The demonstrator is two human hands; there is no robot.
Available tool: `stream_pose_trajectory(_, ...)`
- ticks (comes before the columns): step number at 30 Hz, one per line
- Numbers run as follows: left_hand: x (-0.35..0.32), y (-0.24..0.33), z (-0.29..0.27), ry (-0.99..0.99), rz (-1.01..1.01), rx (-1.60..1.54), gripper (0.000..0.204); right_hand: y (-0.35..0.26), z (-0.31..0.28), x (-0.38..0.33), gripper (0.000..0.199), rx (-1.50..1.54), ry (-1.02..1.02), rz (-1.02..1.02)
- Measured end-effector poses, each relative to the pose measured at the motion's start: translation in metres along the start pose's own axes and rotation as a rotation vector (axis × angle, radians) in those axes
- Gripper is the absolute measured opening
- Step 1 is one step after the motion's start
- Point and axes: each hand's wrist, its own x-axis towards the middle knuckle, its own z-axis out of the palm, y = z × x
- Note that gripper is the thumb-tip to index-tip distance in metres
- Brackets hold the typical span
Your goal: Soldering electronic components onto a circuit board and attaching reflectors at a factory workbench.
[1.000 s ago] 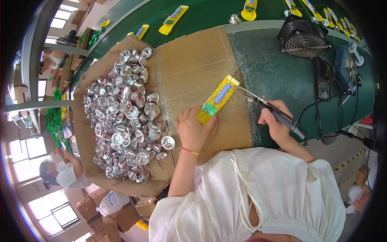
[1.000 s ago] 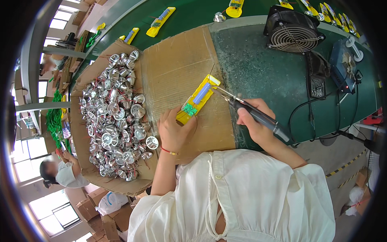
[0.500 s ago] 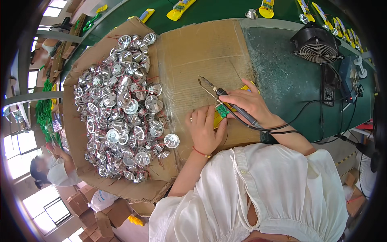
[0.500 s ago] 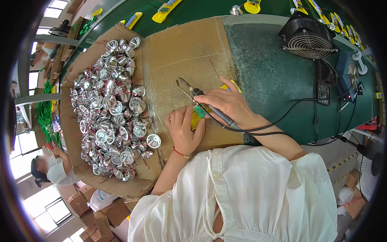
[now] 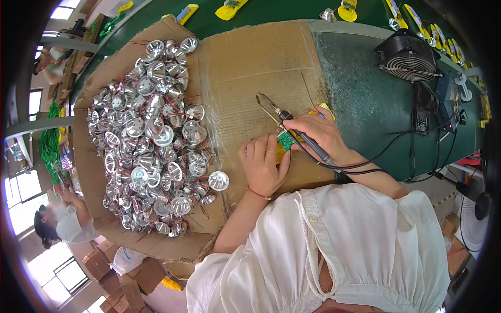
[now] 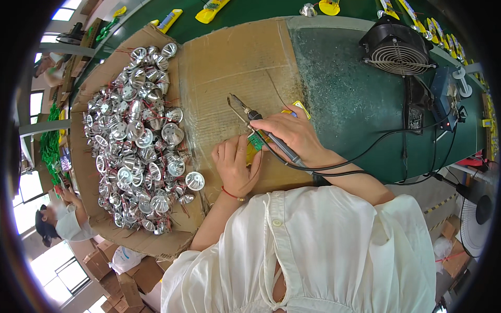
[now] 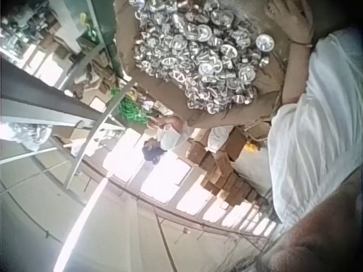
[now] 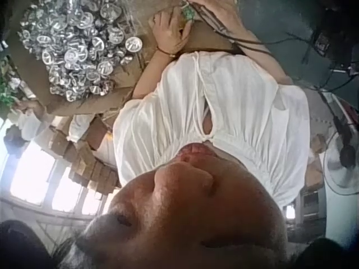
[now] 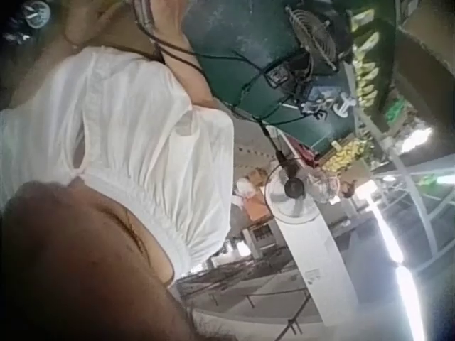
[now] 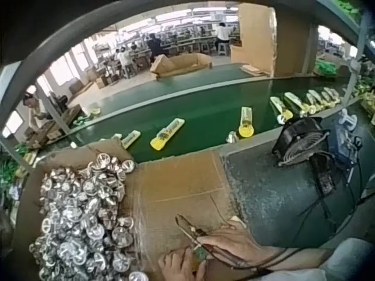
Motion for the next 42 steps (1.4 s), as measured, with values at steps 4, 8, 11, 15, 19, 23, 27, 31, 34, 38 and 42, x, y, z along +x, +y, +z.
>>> stream_pose_trajectory(4, 0.012, 0.003, -0.012, -0.028, -0.016, -0.024, 0.05, 0.001, -0.008, -0.007, 0.052, -0.014, 0.148, -0.011)
stream_pose_trajectory(8, 0.027, 0.014, -0.033, -0.133, -0.015, 0.048, 0.045, 0.001, -0.053, -0.035, 0.046, 0.073, 0.327, 0.152)
stream_pose_trajectory(11, 0.051, 0.017, -0.026, -0.118, -0.033, 0.032, 0.032, 0.004, -0.06, -0.066, 0.036, 0.498, 0.537, 0.439)
stream_pose_trajectory(15, 0.137, 0.016, 0.015, -0.06, -0.072, 0.064, 0.028, 0.013, -0.065, -0.093, 0.024, 0.571, 0.585, 0.709)
stream_pose_trajectory(19, 0.249, 0.002, 0.081, -0.084, -0.262, 0.03, 0.047, 0.014, -0.048, -0.087, 0.02, 0.634, 0.578, 0.621)
stream_pose_trajectory(23, 0.321, -0.041, 0.103, 0.224, -0.061, -0.137, 0.058, 0.027, -0.043, -0.088, 0.019, 0.612, 0.589, 0.466)
stream_pose_trajectory(27, 0.344, -0.093, 0.069, -0.141, -0.36, 0.369, 0.055, 0.033, -0.041, -0.086, 0.02, 0.568, 0.622, 0.403)
stream_pose_trajectory(31, 0.316, -0.1, 0.041, -0.447, -0.311, 0.404, 0.043, 0.035, -0.04, -0.086, 0.021, 0.568, 0.607, 0.375)
stream_pose_trajectory(34, 0.259, -0.067, 0.026, -0.276, -0.216, 0.304, 0.034, 0.034, -0.043, -0.086, 0.019, 0.603, 0.607, 0.435)
stream_pose_trajectory(38, 0.166, -0.026, 0.006, -0.222, -0.178, 0.105, 0.034, 0.024, -0.05, -0.083, 0.018, 0.584, 0.552, 0.566)
stream_pose_trajectory(42, 0.08, 0.021, -0.017, -0.264, -0.308, -0.003, 0.048, 0.024, -0.046, -0.085, 0.018, 0.608, 0.562, 0.547)
